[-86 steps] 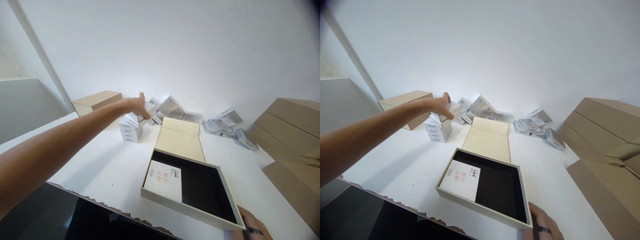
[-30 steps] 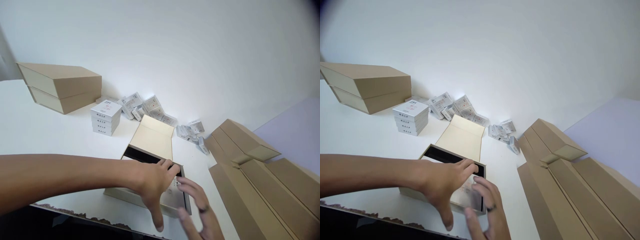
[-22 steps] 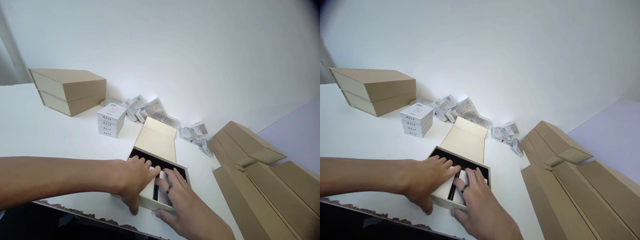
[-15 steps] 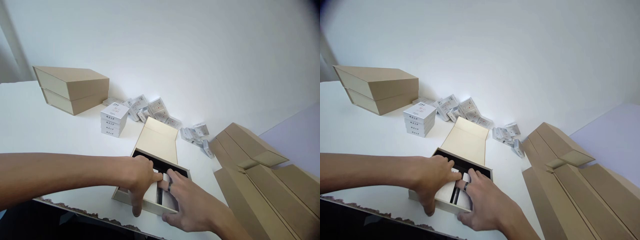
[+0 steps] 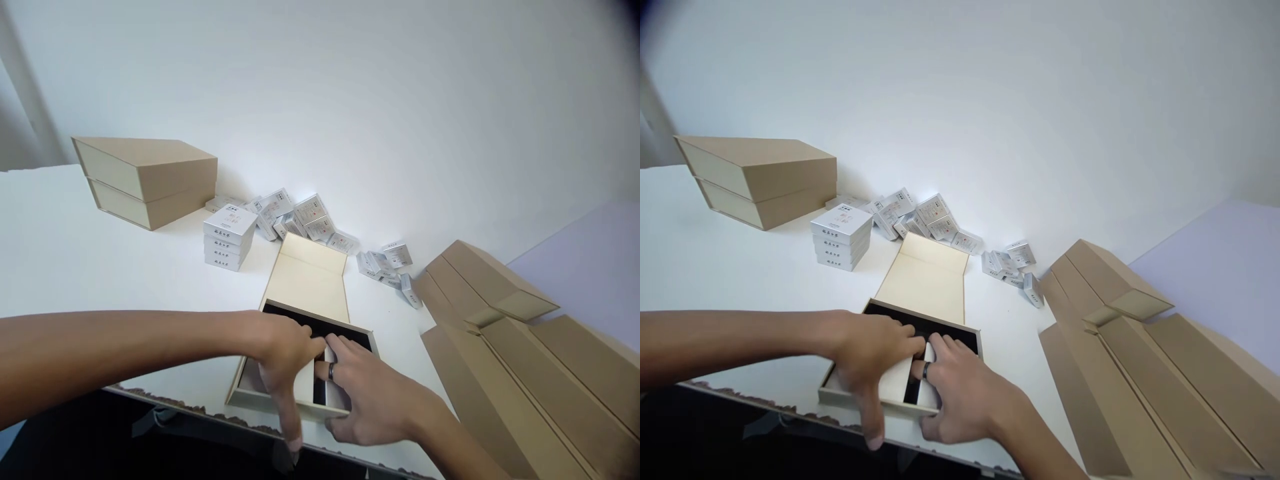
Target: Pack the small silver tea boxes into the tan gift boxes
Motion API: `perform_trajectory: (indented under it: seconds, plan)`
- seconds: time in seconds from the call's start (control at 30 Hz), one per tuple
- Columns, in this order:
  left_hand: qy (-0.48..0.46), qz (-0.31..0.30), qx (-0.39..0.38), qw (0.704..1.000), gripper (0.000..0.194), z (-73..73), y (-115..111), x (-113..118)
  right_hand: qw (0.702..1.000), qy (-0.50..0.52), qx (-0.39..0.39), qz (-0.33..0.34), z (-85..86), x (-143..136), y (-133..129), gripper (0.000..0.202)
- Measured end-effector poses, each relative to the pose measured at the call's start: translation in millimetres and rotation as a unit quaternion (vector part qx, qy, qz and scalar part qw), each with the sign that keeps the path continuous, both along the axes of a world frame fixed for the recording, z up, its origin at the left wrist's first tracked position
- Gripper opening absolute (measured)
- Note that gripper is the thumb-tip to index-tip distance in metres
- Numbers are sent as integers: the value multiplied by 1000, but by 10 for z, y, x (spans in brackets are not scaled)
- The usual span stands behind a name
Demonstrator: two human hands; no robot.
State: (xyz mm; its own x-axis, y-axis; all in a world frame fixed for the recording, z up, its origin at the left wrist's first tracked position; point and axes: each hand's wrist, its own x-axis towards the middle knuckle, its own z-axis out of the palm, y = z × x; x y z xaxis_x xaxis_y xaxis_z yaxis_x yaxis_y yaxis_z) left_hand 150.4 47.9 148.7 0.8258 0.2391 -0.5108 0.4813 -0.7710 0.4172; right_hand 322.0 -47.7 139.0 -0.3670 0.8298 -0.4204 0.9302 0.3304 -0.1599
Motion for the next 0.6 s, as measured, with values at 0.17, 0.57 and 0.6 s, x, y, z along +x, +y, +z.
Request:
perform_trajectory:
  seconds: [0.17, 0.57, 0.6]
  plan:
    - [-155, 119, -58, 979, 67, 77, 123, -126, 998, 28, -16, -51, 19, -14, -53, 29]
    - [-126, 442, 320, 829, 75, 261, 843, -702, 996, 55, -14, -63, -95, 5, -61, 42]
    - [-99, 460, 312, 825, 79, 251, 950, -762, 996, 57, -12, -64, -95, 3, -64, 41]
